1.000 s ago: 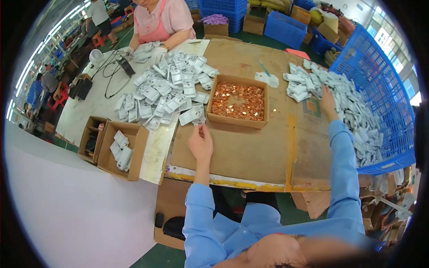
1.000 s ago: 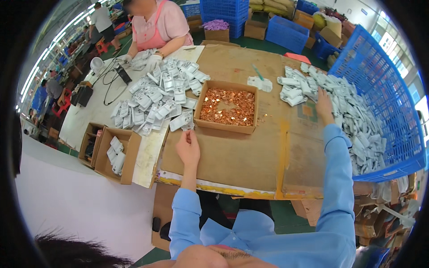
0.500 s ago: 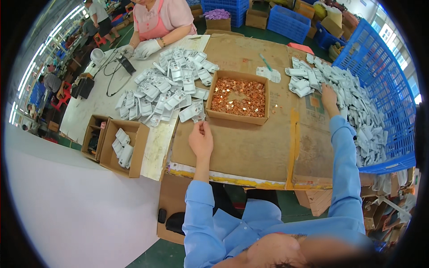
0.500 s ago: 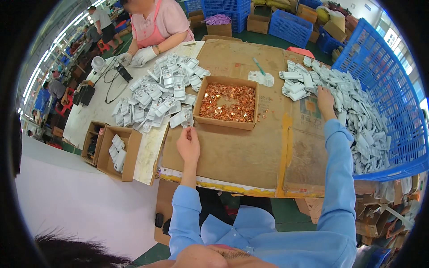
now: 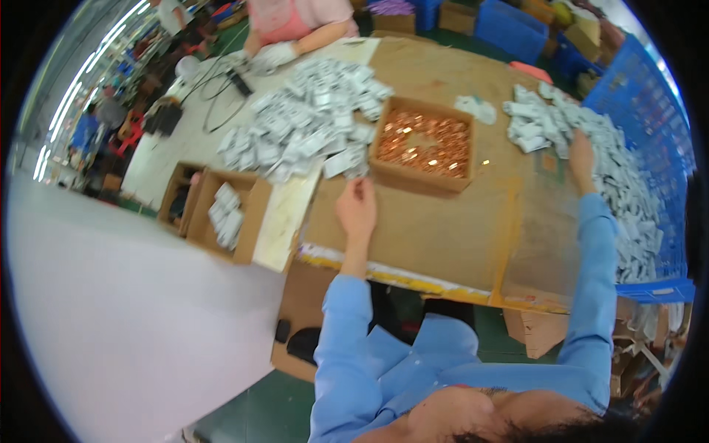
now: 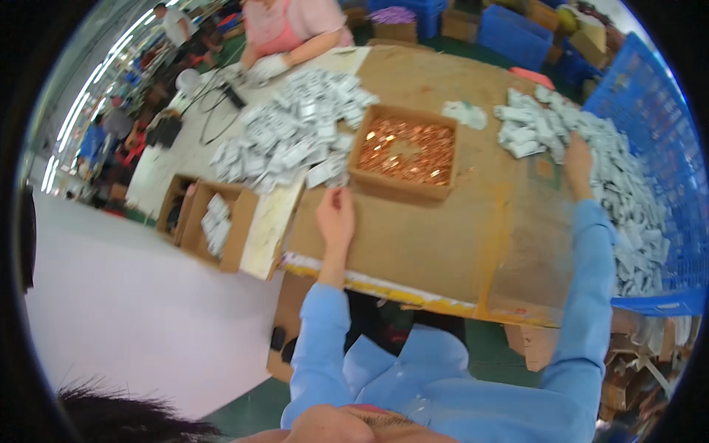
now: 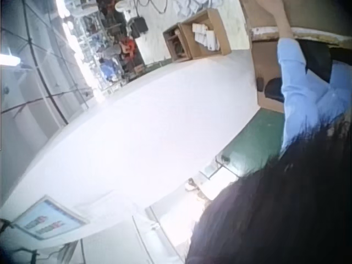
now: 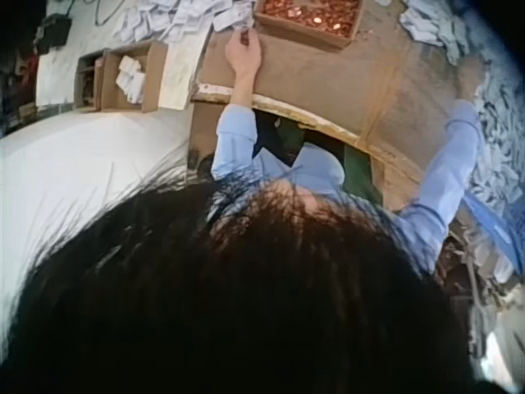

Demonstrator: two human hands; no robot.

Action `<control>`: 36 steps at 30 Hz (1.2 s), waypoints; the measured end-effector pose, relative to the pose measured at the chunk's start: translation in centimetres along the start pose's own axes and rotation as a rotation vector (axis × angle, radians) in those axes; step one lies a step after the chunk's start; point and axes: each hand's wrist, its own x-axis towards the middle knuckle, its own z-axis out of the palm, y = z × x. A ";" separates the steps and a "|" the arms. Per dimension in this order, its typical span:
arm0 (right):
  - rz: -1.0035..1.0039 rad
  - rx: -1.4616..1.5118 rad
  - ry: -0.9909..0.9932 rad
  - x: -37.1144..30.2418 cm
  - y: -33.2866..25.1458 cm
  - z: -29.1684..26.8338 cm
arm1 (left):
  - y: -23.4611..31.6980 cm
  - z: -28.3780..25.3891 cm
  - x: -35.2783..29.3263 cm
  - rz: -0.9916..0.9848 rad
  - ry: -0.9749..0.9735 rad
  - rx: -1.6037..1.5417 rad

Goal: Assemble small copper contact parts into white plastic electronic housings.

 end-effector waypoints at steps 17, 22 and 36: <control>-0.316 1.361 -0.710 -14.1 -32.8 -25.6 | 4.4 -2.1 -10.6 0.141 -0.470 -0.366; -0.261 1.407 -0.684 -15.0 -34.7 -25.9 | 4.2 -3.9 -9.8 0.032 -0.582 -0.288; -0.129 0.898 -0.662 -1.4 -36.3 -14.7 | 0.6 -2.6 -7.0 -0.024 -0.305 -0.237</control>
